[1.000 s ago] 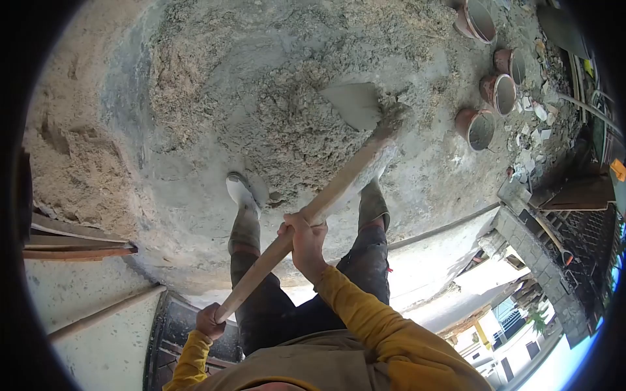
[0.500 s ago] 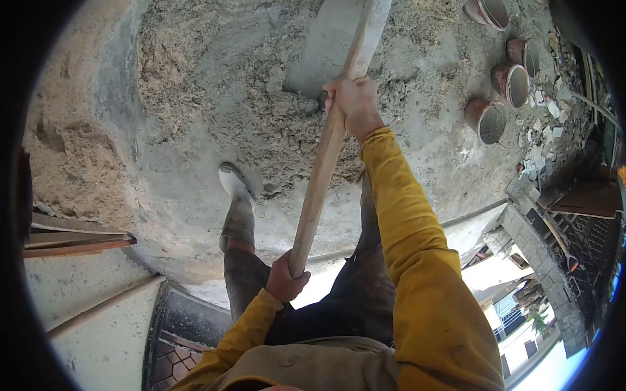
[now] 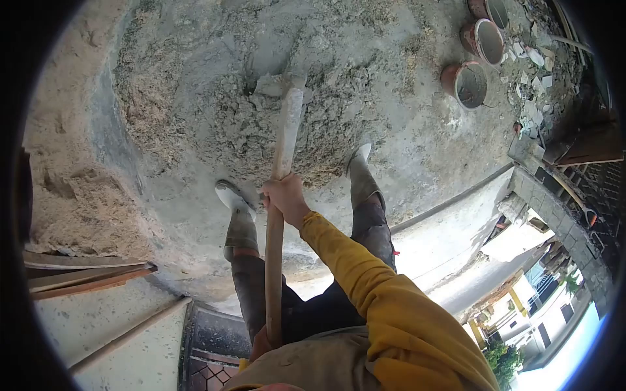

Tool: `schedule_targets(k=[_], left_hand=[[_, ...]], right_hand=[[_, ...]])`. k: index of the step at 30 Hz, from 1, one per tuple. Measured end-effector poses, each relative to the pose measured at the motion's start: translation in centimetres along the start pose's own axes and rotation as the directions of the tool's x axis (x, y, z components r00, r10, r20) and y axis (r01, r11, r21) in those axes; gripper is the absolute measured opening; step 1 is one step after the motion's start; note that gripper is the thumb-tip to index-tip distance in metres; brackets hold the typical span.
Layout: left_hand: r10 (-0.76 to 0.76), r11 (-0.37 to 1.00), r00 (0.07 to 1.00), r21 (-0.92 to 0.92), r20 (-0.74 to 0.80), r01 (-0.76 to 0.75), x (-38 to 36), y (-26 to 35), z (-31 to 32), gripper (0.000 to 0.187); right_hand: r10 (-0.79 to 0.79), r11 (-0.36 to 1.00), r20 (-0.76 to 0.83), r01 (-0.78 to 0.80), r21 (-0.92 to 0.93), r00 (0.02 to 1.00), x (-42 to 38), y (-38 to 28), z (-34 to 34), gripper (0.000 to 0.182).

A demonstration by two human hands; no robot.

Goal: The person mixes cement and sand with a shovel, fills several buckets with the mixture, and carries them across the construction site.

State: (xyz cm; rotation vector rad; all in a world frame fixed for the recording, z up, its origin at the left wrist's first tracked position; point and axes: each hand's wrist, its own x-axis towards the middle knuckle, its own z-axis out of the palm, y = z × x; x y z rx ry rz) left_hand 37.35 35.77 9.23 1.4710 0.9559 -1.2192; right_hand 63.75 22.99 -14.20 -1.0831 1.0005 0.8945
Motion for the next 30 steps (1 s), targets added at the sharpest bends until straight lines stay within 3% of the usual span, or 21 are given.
schedule_targets(k=[2,4,6,7,8,11,13,15,17,20,22,24,25,27,29,30], left_hand=[[0.011,1.0,1.0,-0.027,0.011,-0.011,-0.2,0.1,0.1,0.038],[-0.035,0.968,0.984,0.253,0.176,-0.011,2.5,6.1,-1.3,0.037],[0.195,0.896,0.958,0.359,0.211,-0.261,8.9,8.9,-1.3,0.035],[0.387,0.794,0.884,0.393,0.26,-0.463,12.8,12.7,-1.8,0.034],[0.43,0.69,0.838,0.476,0.337,-0.545,20.3,17.3,-3.7,0.037],[0.566,0.57,0.775,0.545,0.281,-0.615,22.0,21.8,-9.9,0.031],[0.392,0.632,0.903,0.662,0.176,-0.403,17.7,19.1,-14.8,0.031],[0.278,0.676,0.956,0.688,0.092,-0.263,16.5,11.6,-19.3,0.03],[0.158,0.694,0.987,0.715,-0.035,-0.085,15.9,4.8,-22.8,0.027],[0.131,0.66,0.986,0.751,-0.102,-0.01,13.3,-1.6,-24.8,0.023],[0.125,0.661,0.982,0.75,-0.144,0.026,8.4,-3.1,-23.7,0.022],[0.205,0.716,0.971,0.695,-0.12,-0.066,1.7,-5.1,-21.0,0.019],[0.099,0.735,0.991,0.678,-0.084,-0.016,-1.6,-5.7,-19.5,0.018],[-0.062,0.766,0.997,0.639,-0.034,0.07,-5.5,-4.3,-15.7,0.02],[-0.166,0.798,0.985,0.582,-0.037,0.156,-3.1,0.4,-11.3,0.027],[-0.148,0.842,0.989,0.523,-0.015,0.134,0.0,2.3,-9.4,0.032]], right_hand=[[-0.026,0.999,-0.055,0.028,0.032,0.998,-2.8,-2.5,-3.3,0.011],[-0.103,0.985,-0.174,0.125,0.12,0.979,-4.0,-5.9,-6.9,0.011],[-0.192,0.953,-0.344,0.258,0.157,0.919,-1.7,-9.7,-11.5,0.004],[-0.198,0.935,-0.362,0.286,0.208,0.911,0.5,-12.1,-14.0,0.004],[-0.316,0.904,-0.329,0.388,0.179,0.89,5.7,-16.1,-17.9,0.007],[-0.24,0.899,-0.312,0.331,0.286,0.919,12.2,-15.5,-15.6,0.005],[-0.191,0.882,-0.269,0.285,0.376,0.944,13.7,-8.3,-8.5,0.007],[-0.054,0.861,-0.439,0.264,0.434,0.897,10.9,-3.2,-0.5,0.003],[-0.053,0.877,-0.323,0.198,0.437,0.945,6.9,0.9,3.2,0.007],[-0.037,0.863,-0.136,0.1,0.495,0.99,0.0,3.8,5.2,0.007],[0.001,0.863,-0.092,0.045,0.502,0.996,-5.1,4.9,4.8,0.008],[0.025,0.863,-0.075,0.017,0.505,0.997,-10.2,4.7,4.2,0.01],[0.03,0.864,-0.059,0.004,0.503,0.998,-11.6,4.5,3.6,0.011],[0.067,0.898,-0.052,-0.037,0.438,0.996,-10.3,3.8,2.3,0.011],[0.155,0.937,-0.04,-0.134,0.322,0.987,-5.2,3.0,0.5,0.013],[0.158,0.954,-0.054,-0.138,0.266,0.986,-0.7,1.4,-0.4,0.015]])
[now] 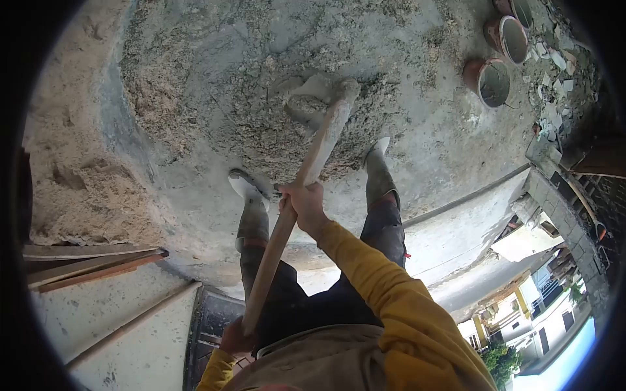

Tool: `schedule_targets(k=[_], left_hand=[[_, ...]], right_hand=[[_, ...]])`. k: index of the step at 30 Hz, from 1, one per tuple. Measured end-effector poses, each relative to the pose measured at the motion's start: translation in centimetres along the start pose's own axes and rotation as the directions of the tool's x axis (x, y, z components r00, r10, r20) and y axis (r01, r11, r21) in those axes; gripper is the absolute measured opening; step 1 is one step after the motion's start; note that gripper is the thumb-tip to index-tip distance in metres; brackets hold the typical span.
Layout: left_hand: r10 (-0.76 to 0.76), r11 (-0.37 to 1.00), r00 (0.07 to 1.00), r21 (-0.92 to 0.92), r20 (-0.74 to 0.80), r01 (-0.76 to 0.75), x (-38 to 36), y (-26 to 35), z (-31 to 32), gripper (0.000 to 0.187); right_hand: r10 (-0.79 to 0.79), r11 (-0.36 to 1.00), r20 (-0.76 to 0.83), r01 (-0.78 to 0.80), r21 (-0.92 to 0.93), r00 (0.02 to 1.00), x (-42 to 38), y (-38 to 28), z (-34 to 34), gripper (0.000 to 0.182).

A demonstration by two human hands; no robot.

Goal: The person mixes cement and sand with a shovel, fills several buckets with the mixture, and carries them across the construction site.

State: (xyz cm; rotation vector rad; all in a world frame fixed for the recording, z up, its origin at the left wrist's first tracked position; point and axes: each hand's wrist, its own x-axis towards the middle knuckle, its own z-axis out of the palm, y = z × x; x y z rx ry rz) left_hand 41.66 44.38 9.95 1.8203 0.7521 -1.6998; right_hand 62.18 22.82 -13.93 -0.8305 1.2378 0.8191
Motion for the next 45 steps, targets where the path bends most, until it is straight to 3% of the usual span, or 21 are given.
schedule_targets(k=[2,6,9,13,14,17,21,24,27,29,30,32,33,34,35,37,39,41,42,44,45], left_hand=[[0.109,0.98,0.994,-0.167,0.005,-0.107,4.7,5.8,1.3,0.043],[0.308,0.89,0.95,-0.339,-0.046,-0.305,7.9,13.0,3.9,0.051],[0.387,0.877,0.92,-0.283,-0.064,-0.389,11.9,13.1,4.1,0.047],[0.472,0.881,0.841,0.113,-0.264,-0.459,17.1,13.5,-1.9,0.036],[0.441,0.897,0.833,0.122,-0.336,-0.426,17.0,11.3,-1.9,0.03],[0.164,0.985,0.95,0.092,-0.267,-0.145,11.0,5.8,-1.4,0.026],[-0.047,0.968,0.961,0.225,-0.273,0.112,3.8,-3.0,1.9,0.028],[0.081,0.941,0.935,0.336,-0.345,0.043,2.0,-6.2,4.0,0.03],[0.034,0.912,0.958,0.402,-0.285,0.087,6.2,2.8,2.6,0.031],[0.194,0.894,0.902,0.448,-0.385,-0.001,10.9,14.7,1.3,0.025],[0.475,0.833,0.76,0.504,-0.444,-0.226,16.2,15.2,1.6,0.018],[0.659,0.734,0.582,0.575,-0.476,-0.361,23.5,25.0,0.2,0.032],[0.712,0.681,0.548,0.623,-0.44,-0.385,26.6,30.3,-0.9,0.038],[0.768,0.617,0.47,0.7,-0.435,-0.359,28.6,36.0,-1.9,0.041],[0.763,0.615,0.481,0.715,-0.432,-0.333,30.2,41.5,-2.8,0.041],[0.819,0.552,0.383,0.77,-0.428,-0.319,31.7,50.2,-3.6,0.038],[0.822,0.55,0.363,0.777,-0.439,-0.306,31.4,52.9,-3.5,0.036],[0.77,0.581,0.487,0.769,-0.412,-0.268,30.6,53.2,-3.8,0.038],[0.751,0.586,0.544,0.758,-0.374,-0.288,30.6,51.3,-3.7,0.038],[0.765,0.588,0.536,0.727,-0.357,-0.355,31.0,45.7,-2.6,0.04],[0.714,0.627,0.61,0.703,-0.344,-0.337,29.8,43.6,-2.3,0.04]], right_hand=[[-0.043,0.995,-0.076,0.037,-0.088,0.996,6.5,-3.9,-0.2,0.018],[-0.342,0.905,-0.085,0.303,-0.297,0.936,7.0,-11.7,-2.9,0.018],[-0.486,0.86,-0.125,0.447,-0.248,0.865,3.2,-16.6,-3.2,0.019],[-0.535,0.844,-0.211,0.511,-0.162,0.818,6.2,-17.8,-1.9,0.014],[-0.493,0.869,-0.221,0.465,-0.166,0.842,7.4,-15.8,-1.3,0.013],[-0.354,0.935,-0.111,0.354,-0.021,0.929,10.6,-4.1,-0.3,0.015],[-0.12,0.986,0.046,0.114,0.119,0.992,3.2,3.7,-0.5,0.014],[-0.122,0.972,0.085,0.102,0.212,0.989,-0.1,1.2,-3.2,0.011],[-0.213,0.925,0.06,0.181,0.335,0.975,0.2,-4.9,-7.6,0.009],[-0.297,0.869,0.017,0.263,0.418,0.955,3.2,-11.9,-11.4,0.006],[-0.359,0.845,-0.002,0.325,0.425,0.933,5.4,-16.2,-13.3,0.006],[-0.491,0.729,-0.069,0.453,0.513,0.869,9.7,-25.7,-16.3,0.008],[-0.524,0.701,-0.108,0.499,0.51,0.845,12.3,-30.2,-17.5,0.009],[-0.64,0.635,-0.185,0.649,0.419,0.746,14.2,-34.2,-17.7,0.008],[-0.647,0.669,-0.213,0.679,0.303,0.732,16.1,-37.6,-17.6,0.009],[-0.637,0.69,-0.266,0.688,0.223,0.724,19.3,-42.7,-17.1,0.014],[-0.561,0.787,-0.294,0.608,0.1,0.774,21.6,-46.0,-17.3,0.009],[-0.385,0.887,-0.378,0.451,0.102,0.842,22.2,-45.4,-16.5,0.011],[-0.397,0.902,-0.361,0.431,0.015,0.844,22.1,-43.6,-16.1,0.011],[-0.414,0.906,-0.423,0.412,-0.1,0.806,20.5,-38.3,-14.7,0.011],[-0.387,0.916,-0.434,0.395,-0.076,0.814,20.4,-35.5,-14.1,0.011]])
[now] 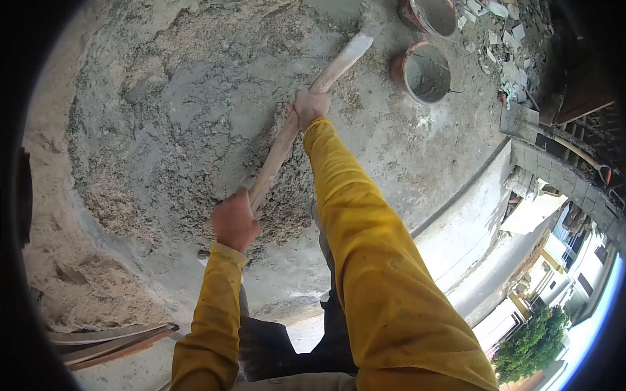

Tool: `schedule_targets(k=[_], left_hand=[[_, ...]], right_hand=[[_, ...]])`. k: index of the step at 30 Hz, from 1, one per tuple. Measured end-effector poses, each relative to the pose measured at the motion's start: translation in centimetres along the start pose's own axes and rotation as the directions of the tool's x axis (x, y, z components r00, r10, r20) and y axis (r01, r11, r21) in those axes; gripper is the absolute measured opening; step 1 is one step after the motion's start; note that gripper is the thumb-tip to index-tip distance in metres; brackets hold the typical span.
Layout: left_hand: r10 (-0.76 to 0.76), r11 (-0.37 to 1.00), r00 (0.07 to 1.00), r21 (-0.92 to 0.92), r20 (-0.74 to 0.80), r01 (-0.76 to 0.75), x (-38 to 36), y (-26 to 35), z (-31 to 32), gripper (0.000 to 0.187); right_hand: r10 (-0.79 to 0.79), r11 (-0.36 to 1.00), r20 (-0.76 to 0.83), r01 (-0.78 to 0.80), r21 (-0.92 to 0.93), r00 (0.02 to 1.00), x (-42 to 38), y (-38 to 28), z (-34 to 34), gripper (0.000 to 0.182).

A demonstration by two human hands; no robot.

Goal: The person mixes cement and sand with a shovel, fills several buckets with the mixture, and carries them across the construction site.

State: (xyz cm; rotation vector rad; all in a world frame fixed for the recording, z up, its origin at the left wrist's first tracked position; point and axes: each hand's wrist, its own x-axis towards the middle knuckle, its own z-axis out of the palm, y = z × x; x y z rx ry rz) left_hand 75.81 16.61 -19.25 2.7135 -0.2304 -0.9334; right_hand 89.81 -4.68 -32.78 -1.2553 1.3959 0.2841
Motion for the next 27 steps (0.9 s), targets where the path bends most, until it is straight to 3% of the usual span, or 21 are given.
schedule_targets(k=[4,5,6,8,9,10,11,12,14,15,17,19,20,22,23,24,25,27], left_hand=[[-0.139,0.99,0.979,0.035,0.15,0.135,-12.6,-5.0,0.9,0.031],[-0.184,0.983,0.968,0.055,0.174,0.177,-15.3,-6.2,0.1,0.029],[-0.232,0.972,0.952,0.075,0.199,0.221,-18.0,-7.2,-1.1,0.027],[-0.212,0.977,0.968,0.0,0.131,0.214,-22.9,-9.4,-3.6,0.021],[-0.25,0.967,0.96,-0.014,0.124,0.253,-25.9,-10.7,-3.4,0.02],[-0.284,0.957,0.95,-0.025,0.129,0.29,-29.5,-11.5,-2.7,0.02],[-0.344,0.939,0.921,0.042,0.184,0.342,-33.2,-11.7,-2.0,0.021],[-0.401,0.916,0.887,0.113,0.229,0.385,-36.5,-12.0,-1.2,0.022],[-0.513,0.82,0.756,-0.027,0.406,0.571,-43.2,-12.6,0.0,0.049],[-0.516,0.821,0.751,-0.012,0.412,0.571,-44.9,-13.0,0.4,0.049],[-0.345,0.931,0.844,0.035,0.411,0.364,-46.3,-13.5,1.5,0.061],[-0.372,0.927,0.918,0.007,0.136,0.374,-37.9,-9.6,1.4,0.021],[-0.285,0.958,0.958,0.028,0.017,0.284,-34.1,-9.3,3.0,0.021],[-0.13,0.992,0.987,-0.011,-0.098,0.129,-24.1,-7.2,5.0,0.021],[-0.066,0.997,0.989,-0.036,-0.13,0.062,-18.8,-6.1,5.6,0.024],[-0.016,0.999,0.994,-0.039,-0.112,0.012,-13.6,-4.0,5.0,0.026],[0.031,0.998,0.978,-0.05,-0.204,-0.042,-9.0,-2.0,4.9,0.026],[0.09,0.992,0.98,-0.075,-0.179,-0.104,-1.3,1.3,4.3,0.035]], right_hand=[[0.139,0.989,-0.042,-0.141,-0.039,0.989,-11.2,8.7,0.8,0.014],[0.108,0.993,0.024,-0.107,-0.05,0.994,-13.4,11.6,0.9,0.029],[0.128,0.989,0.019,-0.126,-0.083,0.992,-15.2,14.1,1.5,0.027],[0.181,0.981,0.169,-0.19,0.042,0.969,-20.7,16.4,1.3,0.022],[0.111,0.983,0.18,-0.134,0.123,0.977,-23.5,18.1,1.2,0.018],[0.149,0.979,0.206,-0.173,0.104,0.967,-26.4,19.7,0.3,0.016],[0.144,0.982,0.294,-0.173,0.074,0.945,-28.7,22.3,-0.8,0.021],[0.156,0.976,0.276,-0.191,0.105,0.948,-31.7,23.4,-1.6,0.018],[0.228,0.949,0.334,-0.286,0.136,0.915,-36.6,23.1,-3.5,0.028],[0.241,0.943,0.331,-0.3,0.141,0.912,-37.0,22.7,-4.0,0.028],[0.27,0.923,0.364,-0.348,0.167,0.891,-37.0,22.0,-5.0,0.032],[0.161,0.94,0.371,-0.257,0.227,0.915,-32.3,20.5,-5.3,0.031],[0.066,0.963,0.332,-0.147,0.224,0.941,-28.8,19.2,-5.3,0.03],[-0.047,0.959,0.219,-0.017,0.282,0.975,-20.9,14.0,-5.6,0.011],[-0.031,0.963,0.193,-0.022,0.267,0.981,-16.6,10.8,-5.8,0.011],[-0.134,0.947,0.196,0.067,0.314,0.971,-12.2,8.3,-6.2,0.014],[-0.116,0.934,0.162,0.052,0.353,0.98,-7.6,5.9,-6.3,0.017],[-0.092,0.947,0.148,0.04,0.319,0.985,-1.2,0.4,-6.9,0.014]])
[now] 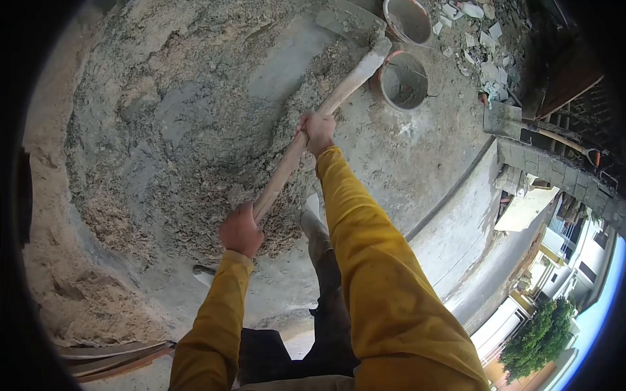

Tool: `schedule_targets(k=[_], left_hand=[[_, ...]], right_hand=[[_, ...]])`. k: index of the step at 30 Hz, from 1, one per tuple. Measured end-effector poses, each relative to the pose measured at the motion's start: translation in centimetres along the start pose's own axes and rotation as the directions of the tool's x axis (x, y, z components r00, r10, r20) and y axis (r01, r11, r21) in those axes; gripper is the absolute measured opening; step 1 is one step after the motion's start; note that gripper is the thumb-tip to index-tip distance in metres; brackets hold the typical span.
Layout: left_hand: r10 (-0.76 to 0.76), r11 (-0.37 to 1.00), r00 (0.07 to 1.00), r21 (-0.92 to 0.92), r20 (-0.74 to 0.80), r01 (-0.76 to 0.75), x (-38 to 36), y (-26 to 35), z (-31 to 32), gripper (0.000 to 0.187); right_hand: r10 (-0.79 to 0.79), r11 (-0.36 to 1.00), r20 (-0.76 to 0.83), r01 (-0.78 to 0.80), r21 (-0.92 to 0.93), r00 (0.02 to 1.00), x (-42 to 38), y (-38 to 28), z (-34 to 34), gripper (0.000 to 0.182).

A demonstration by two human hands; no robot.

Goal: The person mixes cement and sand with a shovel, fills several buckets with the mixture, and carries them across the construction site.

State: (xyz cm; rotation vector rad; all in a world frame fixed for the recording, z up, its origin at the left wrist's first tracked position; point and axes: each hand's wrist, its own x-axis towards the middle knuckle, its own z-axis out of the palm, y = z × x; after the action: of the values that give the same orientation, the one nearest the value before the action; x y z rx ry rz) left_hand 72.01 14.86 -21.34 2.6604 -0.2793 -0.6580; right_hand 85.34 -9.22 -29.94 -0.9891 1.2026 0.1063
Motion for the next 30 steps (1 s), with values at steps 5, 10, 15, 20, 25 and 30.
schedule_targets(k=[5,10,15,20,25,30], left_hand=[[0.007,0.998,0.994,-0.067,0.109,0.0,5.0,3.7,0.0,0.031],[0.021,0.996,0.98,-0.087,0.2,-0.004,-3.5,-1.4,-1.8,0.033],[0.008,0.999,0.961,0.045,0.276,-0.022,-15.9,-11.9,-7.8,0.031],[-0.043,0.985,0.966,0.172,0.253,-0.001,-28.7,-20.7,-18.2,0.017],[-0.225,0.952,0.961,0.247,0.158,0.182,-44.7,-25.5,-20.1,0.011],[-0.218,0.945,0.966,0.275,0.136,0.175,-48.3,-24.0,-19.3,0.014]], right_hand=[[0.119,0.983,-0.025,-0.121,-0.135,0.993,9.4,-2.3,-2.5,0.003],[0.181,0.937,-0.136,-0.213,-0.278,0.974,1.9,6.1,-3.3,0.007],[0.273,0.885,-0.222,-0.334,-0.324,0.936,-12.4,17.8,1.4,0.012],[0.353,0.924,-0.162,-0.37,-0.094,0.922,-29.5,27.0,8.2,0.011],[0.49,0.863,0.095,-0.498,0.086,0.866,-43.5,35.7,8.6,0.014],[0.503,0.835,0.133,-0.52,0.178,0.854,-47.6,32.0,5.3,0.01]])
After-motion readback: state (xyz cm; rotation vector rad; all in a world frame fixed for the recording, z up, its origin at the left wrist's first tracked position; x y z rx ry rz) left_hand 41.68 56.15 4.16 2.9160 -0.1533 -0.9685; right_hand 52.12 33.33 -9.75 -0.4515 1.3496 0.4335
